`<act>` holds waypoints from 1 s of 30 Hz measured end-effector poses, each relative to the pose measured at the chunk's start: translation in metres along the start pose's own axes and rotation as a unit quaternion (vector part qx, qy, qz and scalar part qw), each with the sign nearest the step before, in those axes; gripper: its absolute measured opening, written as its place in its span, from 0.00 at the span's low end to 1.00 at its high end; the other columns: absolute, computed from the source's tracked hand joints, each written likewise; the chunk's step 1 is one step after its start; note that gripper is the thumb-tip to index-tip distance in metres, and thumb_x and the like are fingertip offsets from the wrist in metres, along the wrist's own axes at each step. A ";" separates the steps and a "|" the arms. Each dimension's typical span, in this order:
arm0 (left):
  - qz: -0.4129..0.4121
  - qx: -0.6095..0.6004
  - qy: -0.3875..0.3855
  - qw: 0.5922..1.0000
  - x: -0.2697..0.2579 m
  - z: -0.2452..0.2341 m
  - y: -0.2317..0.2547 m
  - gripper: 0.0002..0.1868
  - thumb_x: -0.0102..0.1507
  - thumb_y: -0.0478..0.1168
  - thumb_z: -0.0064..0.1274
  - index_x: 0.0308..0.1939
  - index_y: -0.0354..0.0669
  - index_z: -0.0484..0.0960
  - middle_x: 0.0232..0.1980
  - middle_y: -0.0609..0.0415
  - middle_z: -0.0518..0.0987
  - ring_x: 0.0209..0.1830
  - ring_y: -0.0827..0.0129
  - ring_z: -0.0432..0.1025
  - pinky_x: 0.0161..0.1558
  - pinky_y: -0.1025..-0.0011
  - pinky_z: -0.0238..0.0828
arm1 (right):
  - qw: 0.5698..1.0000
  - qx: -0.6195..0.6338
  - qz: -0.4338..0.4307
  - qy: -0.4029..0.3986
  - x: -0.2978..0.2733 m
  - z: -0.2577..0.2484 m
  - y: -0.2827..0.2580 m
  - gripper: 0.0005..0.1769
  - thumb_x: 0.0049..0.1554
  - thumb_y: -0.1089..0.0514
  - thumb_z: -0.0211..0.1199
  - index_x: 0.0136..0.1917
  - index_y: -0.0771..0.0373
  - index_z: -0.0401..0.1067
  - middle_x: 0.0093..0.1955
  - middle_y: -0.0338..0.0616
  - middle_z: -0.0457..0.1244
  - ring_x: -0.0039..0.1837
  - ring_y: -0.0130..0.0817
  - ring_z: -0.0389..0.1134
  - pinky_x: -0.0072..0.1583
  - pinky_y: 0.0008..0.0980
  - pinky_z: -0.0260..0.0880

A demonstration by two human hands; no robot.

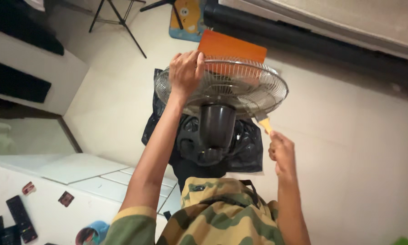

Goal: The person cleans a standing fan by brushing its metal cage with a small brush. They hold the fan steady with one hand while systematically brushing the exterior and interior of the cage to remove dust.

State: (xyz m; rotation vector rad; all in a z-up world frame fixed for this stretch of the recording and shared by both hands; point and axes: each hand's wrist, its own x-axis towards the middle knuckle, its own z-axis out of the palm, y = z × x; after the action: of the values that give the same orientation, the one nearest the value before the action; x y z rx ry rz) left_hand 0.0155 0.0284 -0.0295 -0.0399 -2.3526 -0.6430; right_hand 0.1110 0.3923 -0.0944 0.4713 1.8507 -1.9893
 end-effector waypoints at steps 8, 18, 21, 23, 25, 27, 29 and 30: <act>0.010 -0.022 0.005 1.000 0.001 -0.002 0.003 0.17 0.72 0.42 0.37 0.37 0.42 0.81 0.35 0.49 0.82 0.37 0.55 0.77 0.46 0.58 0.67 | 0.992 -0.011 -0.123 -0.022 -0.013 0.023 -0.032 0.22 0.67 0.49 0.55 0.62 0.70 0.73 0.27 0.24 0.46 0.28 0.16 0.42 0.31 0.22 0.40; 0.018 -0.012 0.011 1.000 0.002 0.001 -0.008 0.18 0.72 0.40 0.37 0.35 0.40 0.81 0.33 0.49 0.82 0.34 0.56 0.77 0.43 0.58 0.68 | 0.991 -0.110 0.073 0.037 0.034 -0.014 0.079 0.19 0.62 0.47 0.61 0.45 0.66 0.79 0.23 0.29 0.48 0.24 0.21 0.45 0.28 0.27 0.40; 0.012 -0.029 -0.007 0.999 0.005 0.001 -0.006 0.18 0.72 0.40 0.36 0.37 0.40 0.82 0.33 0.49 0.83 0.31 0.57 0.76 0.42 0.60 0.68 | 0.998 -0.057 0.028 0.012 0.016 0.002 0.027 0.18 0.63 0.49 0.60 0.48 0.67 0.78 0.24 0.26 0.46 0.25 0.18 0.42 0.28 0.25 0.38; 0.020 -0.004 0.005 1.000 0.000 0.001 -0.003 0.18 0.72 0.40 0.37 0.36 0.40 0.82 0.32 0.48 0.82 0.31 0.56 0.76 0.42 0.60 0.68 | 1.000 -0.014 -0.027 -0.009 -0.010 0.014 -0.014 0.17 0.64 0.50 0.58 0.49 0.67 0.77 0.25 0.25 0.46 0.26 0.17 0.41 0.29 0.23 0.38; 0.010 0.002 0.002 1.000 0.005 0.002 -0.003 0.18 0.72 0.40 0.37 0.36 0.40 0.82 0.32 0.48 0.82 0.30 0.56 0.76 0.41 0.60 0.68 | 0.994 0.042 -0.097 -0.033 -0.038 0.023 -0.044 0.16 0.66 0.50 0.56 0.51 0.65 0.75 0.26 0.24 0.47 0.27 0.15 0.42 0.30 0.21 0.39; -0.025 -0.012 -0.021 0.999 0.005 0.003 -0.002 0.19 0.71 0.39 0.36 0.35 0.39 0.83 0.31 0.48 0.82 0.27 0.58 0.75 0.40 0.60 0.68 | 0.992 -0.001 -0.123 -0.008 -0.039 0.028 -0.056 0.17 0.66 0.49 0.55 0.51 0.65 0.75 0.26 0.24 0.46 0.27 0.15 0.42 0.30 0.21 0.40; -0.014 -0.020 -0.010 1.000 0.001 0.001 -0.002 0.19 0.71 0.40 0.37 0.35 0.39 0.83 0.31 0.48 0.82 0.29 0.56 0.76 0.41 0.60 0.67 | 0.990 -0.043 -0.136 0.007 -0.028 0.024 -0.040 0.19 0.67 0.48 0.54 0.50 0.65 0.76 0.26 0.25 0.46 0.27 0.15 0.42 0.30 0.21 0.40; -0.007 -0.023 -0.003 1.000 0.002 0.000 -0.001 0.18 0.71 0.40 0.37 0.36 0.39 0.83 0.32 0.47 0.82 0.30 0.56 0.76 0.41 0.60 0.67 | 0.988 -0.062 -0.139 0.011 -0.012 0.026 -0.024 0.19 0.67 0.47 0.54 0.49 0.65 0.76 0.26 0.25 0.47 0.27 0.15 0.43 0.30 0.22 0.41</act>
State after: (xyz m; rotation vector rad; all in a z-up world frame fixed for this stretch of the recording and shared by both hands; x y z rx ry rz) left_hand 0.0138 0.0275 -0.0291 -0.0452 -2.3450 -0.7059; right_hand 0.1099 0.3687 -0.0658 0.2087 2.1369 -2.0283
